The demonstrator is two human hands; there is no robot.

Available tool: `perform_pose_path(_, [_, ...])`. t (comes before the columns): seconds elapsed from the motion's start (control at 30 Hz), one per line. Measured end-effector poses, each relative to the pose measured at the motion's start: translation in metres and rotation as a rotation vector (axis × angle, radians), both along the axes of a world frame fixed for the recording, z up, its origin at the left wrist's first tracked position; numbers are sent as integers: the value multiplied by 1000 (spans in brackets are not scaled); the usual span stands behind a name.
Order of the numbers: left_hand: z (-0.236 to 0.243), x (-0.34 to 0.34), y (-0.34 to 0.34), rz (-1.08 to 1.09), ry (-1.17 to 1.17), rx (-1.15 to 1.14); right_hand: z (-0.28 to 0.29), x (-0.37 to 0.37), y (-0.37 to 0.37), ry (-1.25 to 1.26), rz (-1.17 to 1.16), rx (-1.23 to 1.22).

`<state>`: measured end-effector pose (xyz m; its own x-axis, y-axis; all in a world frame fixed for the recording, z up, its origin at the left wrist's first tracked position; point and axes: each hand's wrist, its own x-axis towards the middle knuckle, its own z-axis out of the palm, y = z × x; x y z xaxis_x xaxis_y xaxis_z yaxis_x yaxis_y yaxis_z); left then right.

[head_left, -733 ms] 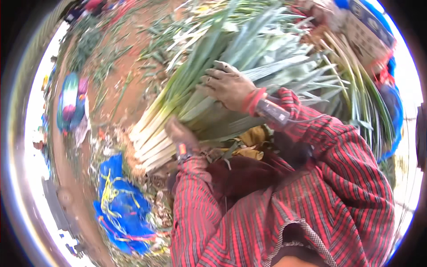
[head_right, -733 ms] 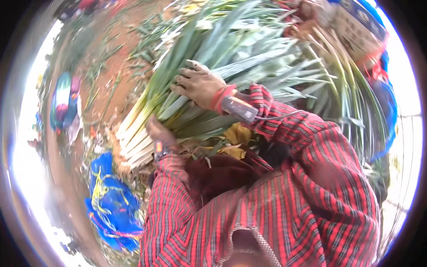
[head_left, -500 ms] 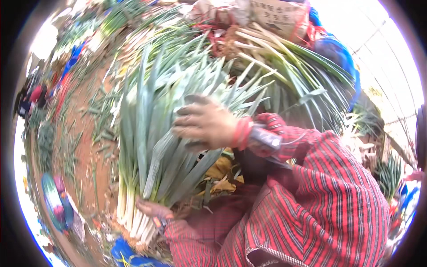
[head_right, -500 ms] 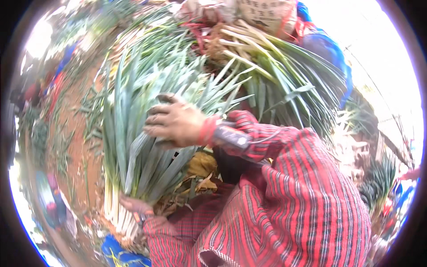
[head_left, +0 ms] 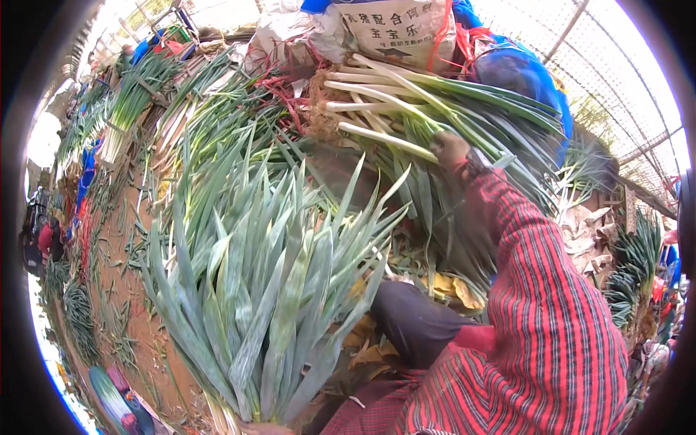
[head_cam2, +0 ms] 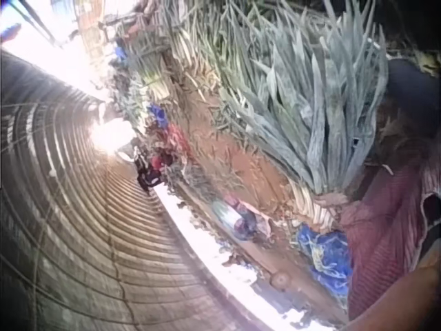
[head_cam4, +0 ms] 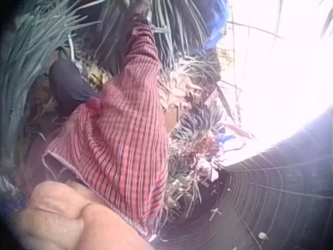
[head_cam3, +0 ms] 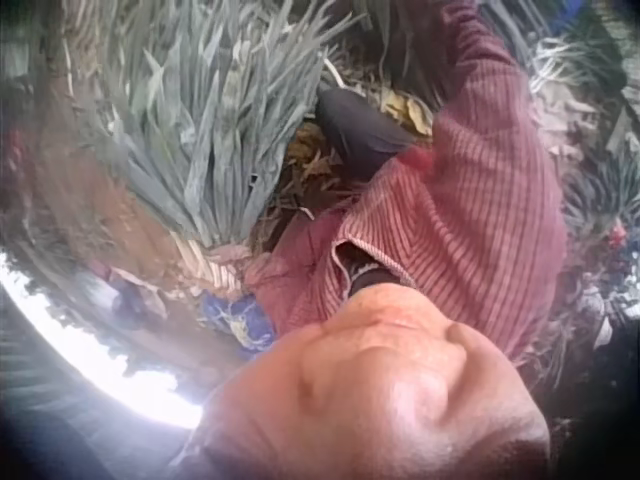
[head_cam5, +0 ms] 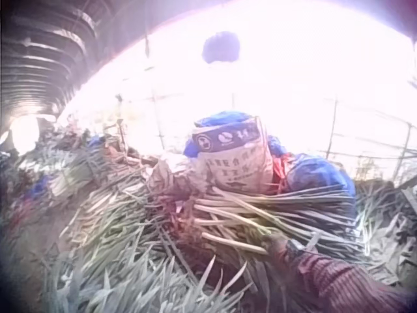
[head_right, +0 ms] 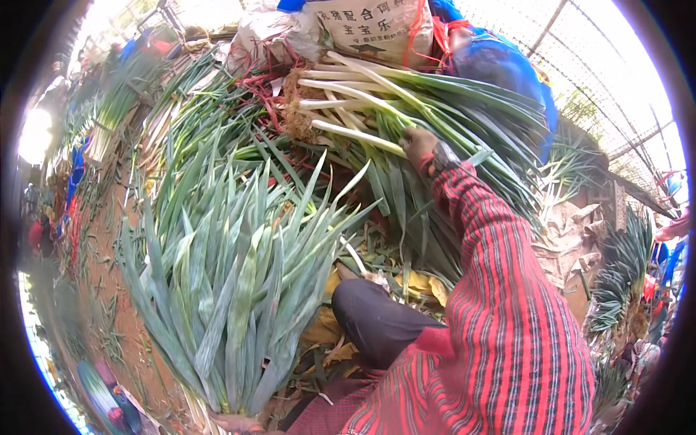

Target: The recorder uses an electric trimmer to process and bundle bundles of leeks in a farm packing shed.

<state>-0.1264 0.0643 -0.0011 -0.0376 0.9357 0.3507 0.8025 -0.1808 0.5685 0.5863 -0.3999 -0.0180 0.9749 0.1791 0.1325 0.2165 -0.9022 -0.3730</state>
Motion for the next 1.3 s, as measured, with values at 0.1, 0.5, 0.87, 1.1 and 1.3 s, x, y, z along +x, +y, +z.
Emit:
perform_pose_path(0.1, [6,3,1,-1,19,-33,4,50,20,-134,-110,-165])
perform_pose_path(0.5, [34,27,-18,25,-276,-142,41,77,20,340,235,319])
perform_pose_path(0.87, [-30,9,9,-134,-428,138,325,-45,145,417,755,315])
perform_pose_path(1.1, [-50,19,18,4,-58,657,389,-199,321,169,1156,-352])
perform_pose_path(1.3, [12,13,-15,-91,-129,397,394,-356,502,223,1943,-545])
